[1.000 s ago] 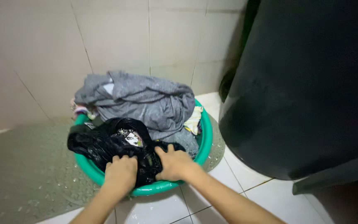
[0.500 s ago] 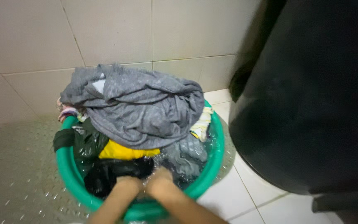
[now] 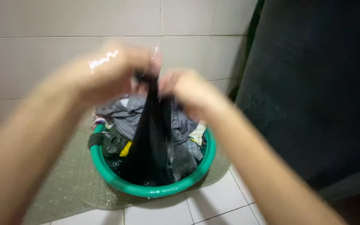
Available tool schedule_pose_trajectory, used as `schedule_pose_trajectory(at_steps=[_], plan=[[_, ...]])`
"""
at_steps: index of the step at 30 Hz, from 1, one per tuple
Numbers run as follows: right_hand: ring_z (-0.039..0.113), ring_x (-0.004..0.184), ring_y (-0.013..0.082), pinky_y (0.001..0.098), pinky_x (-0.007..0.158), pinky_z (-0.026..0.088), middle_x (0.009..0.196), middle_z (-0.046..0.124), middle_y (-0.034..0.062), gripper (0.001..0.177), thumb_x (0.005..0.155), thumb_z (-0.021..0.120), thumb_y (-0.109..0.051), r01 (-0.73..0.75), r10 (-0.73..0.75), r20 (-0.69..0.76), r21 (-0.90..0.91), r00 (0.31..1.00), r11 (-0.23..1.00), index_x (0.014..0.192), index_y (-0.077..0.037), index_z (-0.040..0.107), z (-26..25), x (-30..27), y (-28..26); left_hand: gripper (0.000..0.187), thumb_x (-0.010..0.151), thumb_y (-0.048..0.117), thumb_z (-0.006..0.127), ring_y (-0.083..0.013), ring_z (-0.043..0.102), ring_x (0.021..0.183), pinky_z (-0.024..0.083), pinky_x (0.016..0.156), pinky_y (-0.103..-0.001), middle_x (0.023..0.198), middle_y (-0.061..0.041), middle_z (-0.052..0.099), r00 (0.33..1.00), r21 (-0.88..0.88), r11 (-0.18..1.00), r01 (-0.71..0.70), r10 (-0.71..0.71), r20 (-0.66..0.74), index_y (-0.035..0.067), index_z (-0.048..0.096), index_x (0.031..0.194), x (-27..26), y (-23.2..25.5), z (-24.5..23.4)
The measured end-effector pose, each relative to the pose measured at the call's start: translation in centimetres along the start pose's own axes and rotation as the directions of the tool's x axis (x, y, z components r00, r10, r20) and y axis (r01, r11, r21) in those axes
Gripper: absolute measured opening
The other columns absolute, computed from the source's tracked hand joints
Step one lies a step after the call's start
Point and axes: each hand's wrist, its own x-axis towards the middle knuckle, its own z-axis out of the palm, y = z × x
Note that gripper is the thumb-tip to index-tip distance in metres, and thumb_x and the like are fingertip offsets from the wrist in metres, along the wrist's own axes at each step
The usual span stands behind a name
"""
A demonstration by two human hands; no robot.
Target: The person hand washes several garments in a green basin filled with water. They repeatedly submerge, agitate, wring, and lift items including a patterned cloth, a black shirt, a yellow Adidas shirt, and a dark green garment, then place them on a nearby chair.
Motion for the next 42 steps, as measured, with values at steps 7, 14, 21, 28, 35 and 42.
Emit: schedule_pose_trajectory(at_steps=[7,14,21,28,35,42], plan=[[0.069,0.076,0.0187,0.0380,0.070,0.056,0.093,0.071,0.0059,0.027,0.084,0.067,-0.003,-0.010,-0.036,0.213,0.215,0.976,0.977,0.111,-0.008,0.065,-2.3,-0.7,-7.1,0.050,0.074,0.024,0.083,-0.0404,0.067,0.099,0.053,0.085,-0.049,0.106,-0.024,0.070,0.973,0.594,0.804,-0.036,0.163,-0.161,0.004,0.063,0.115,-0.2,-1.3,1.6],[0.074,0.091,0.0311,0.0435,0.080,0.058,0.100,0.078,0.0157,0.047,0.065,0.084,-0.032,0.165,0.420,0.438,-0.822,0.795,0.546,0.103,-0.007,0.074,7.3,-2.9,11.4,0.027,0.084,0.012,0.062,-0.0412,0.068,0.107,0.056,0.095,-0.049,0.110,-0.026,0.069,0.871,0.645,0.653,0.397,-0.489,-0.041,0.002,0.073,0.107,-7.0,-25.5,14.4],[0.050,0.127,0.0462,0.0494,0.104,0.045,0.139,0.051,0.0277,0.080,0.072,0.085,-0.013,-0.045,0.447,0.249,-0.834,0.859,0.550,0.143,-0.005,0.048,12.7,-4.6,32.5,0.027,0.082,0.013,0.067,-0.0447,0.065,0.108,0.053,0.094,-0.049,0.118,-0.029,0.063,0.866,0.634,0.714,0.298,-0.481,0.135,0.002,0.070,0.106,-6.7,-39.3,18.9],[0.062,0.126,0.0364,0.0475,0.106,0.049,0.133,0.068,0.0188,0.042,0.083,0.070,-0.023,0.198,0.360,0.438,-0.818,0.824,0.540,0.124,-0.012,0.072,15.2,-0.7,43.9,0.038,0.083,0.016,0.071,-0.0384,0.063,0.121,0.050,0.104,-0.047,0.128,-0.019,0.065,0.580,0.787,0.561,0.257,-0.741,0.339,0.012,0.070,0.121,-3.6,-46.0,22.0],[0.058,0.129,0.0401,0.0449,0.109,0.046,0.139,0.061,0.0261,0.079,0.069,0.078,-0.043,0.054,0.485,0.474,-0.754,0.734,0.655,0.134,-0.003,0.060,12.7,-3.4,37.0,0.029,0.081,0.019,0.072,-0.0381,0.070,0.110,0.056,0.097,-0.043,0.115,-0.026,0.070,0.745,0.591,0.598,0.542,-0.667,-0.008,0.004,0.076,0.106,-3.8,-41.9,21.1],[0.055,0.119,0.0216,0.0371,0.105,0.046,0.132,0.061,0.0132,0.096,0.066,0.094,-0.035,0.182,-0.170,-0.070,0.235,0.983,0.955,0.141,0.000,0.046,11.9,-3.8,18.5,0.029,0.087,0.020,0.065,-0.0241,0.054,0.059,0.046,0.052,-0.047,0.065,-0.011,0.059,0.856,-0.399,0.837,0.373,-0.477,-0.199,-0.007,0.067,0.076,2.6,-19.9,8.1]])
